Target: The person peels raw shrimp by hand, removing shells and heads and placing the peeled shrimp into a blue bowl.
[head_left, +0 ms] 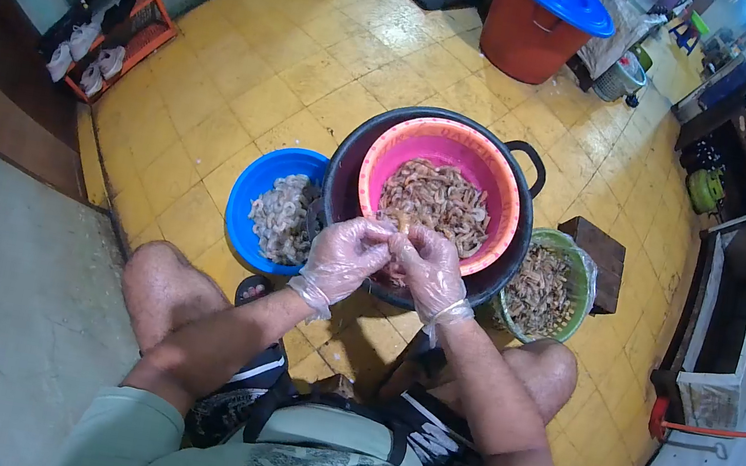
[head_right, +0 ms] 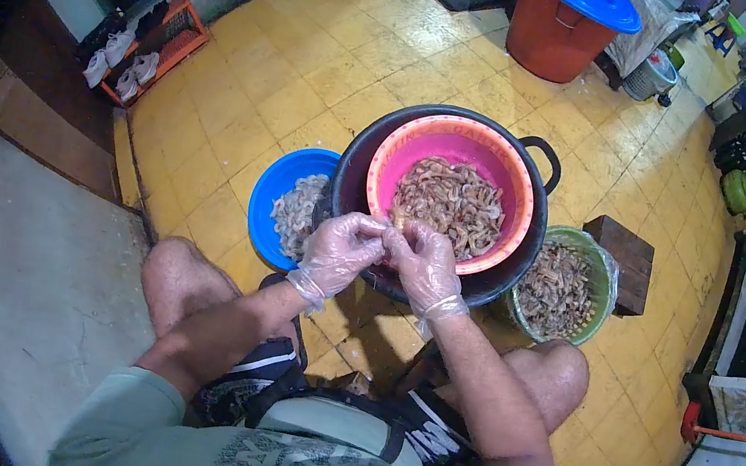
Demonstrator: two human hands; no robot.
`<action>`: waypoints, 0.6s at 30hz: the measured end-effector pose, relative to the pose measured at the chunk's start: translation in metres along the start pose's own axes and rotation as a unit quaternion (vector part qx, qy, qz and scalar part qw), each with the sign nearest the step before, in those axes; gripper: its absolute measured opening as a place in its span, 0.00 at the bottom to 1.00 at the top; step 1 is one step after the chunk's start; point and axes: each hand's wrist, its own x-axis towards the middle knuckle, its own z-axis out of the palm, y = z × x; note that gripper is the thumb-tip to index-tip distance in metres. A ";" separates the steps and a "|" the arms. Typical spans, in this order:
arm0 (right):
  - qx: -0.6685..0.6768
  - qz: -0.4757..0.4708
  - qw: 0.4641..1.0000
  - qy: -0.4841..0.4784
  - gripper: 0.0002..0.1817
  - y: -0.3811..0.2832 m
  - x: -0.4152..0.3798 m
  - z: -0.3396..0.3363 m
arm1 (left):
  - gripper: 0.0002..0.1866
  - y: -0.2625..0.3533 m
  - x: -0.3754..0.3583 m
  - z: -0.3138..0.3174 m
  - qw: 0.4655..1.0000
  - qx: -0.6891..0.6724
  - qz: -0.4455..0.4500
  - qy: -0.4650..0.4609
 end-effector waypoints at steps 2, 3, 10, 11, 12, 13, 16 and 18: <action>-0.093 -0.006 0.995 0.022 0.15 0.001 0.003 -0.006 | 0.13 -0.002 0.001 -0.002 1.000 0.019 -0.008 -0.015; -0.186 -0.012 0.982 0.043 0.13 0.001 0.005 -0.010 | 0.14 -0.003 0.001 -0.003 0.999 0.038 -0.016 -0.028; -0.441 -0.109 0.891 -0.007 0.12 -0.023 0.000 -0.014 | 0.18 0.034 0.022 -0.023 0.950 0.208 0.228 -0.052; -0.430 -0.139 0.892 -0.018 0.11 -0.022 0.000 -0.012 | 0.18 0.031 0.022 -0.024 0.950 0.208 0.228 -0.052; -0.419 -0.169 0.892 -0.029 0.11 -0.022 -0.001 -0.012 | 0.16 0.031 0.021 -0.025 0.944 0.232 0.222 -0.072; -0.419 -0.168 0.892 -0.028 0.11 -0.023 -0.002 -0.012 | 0.15 0.031 0.021 -0.025 0.938 0.255 0.216 -0.093; -0.411 -0.163 0.897 -0.027 0.12 -0.025 -0.003 -0.011 | 0.11 0.029 0.022 -0.025 0.923 0.263 0.260 -0.102; -0.413 -0.172 0.894 -0.037 0.11 -0.022 -0.002 -0.013 | 0.10 0.028 0.022 -0.025 0.920 0.269 0.264 -0.105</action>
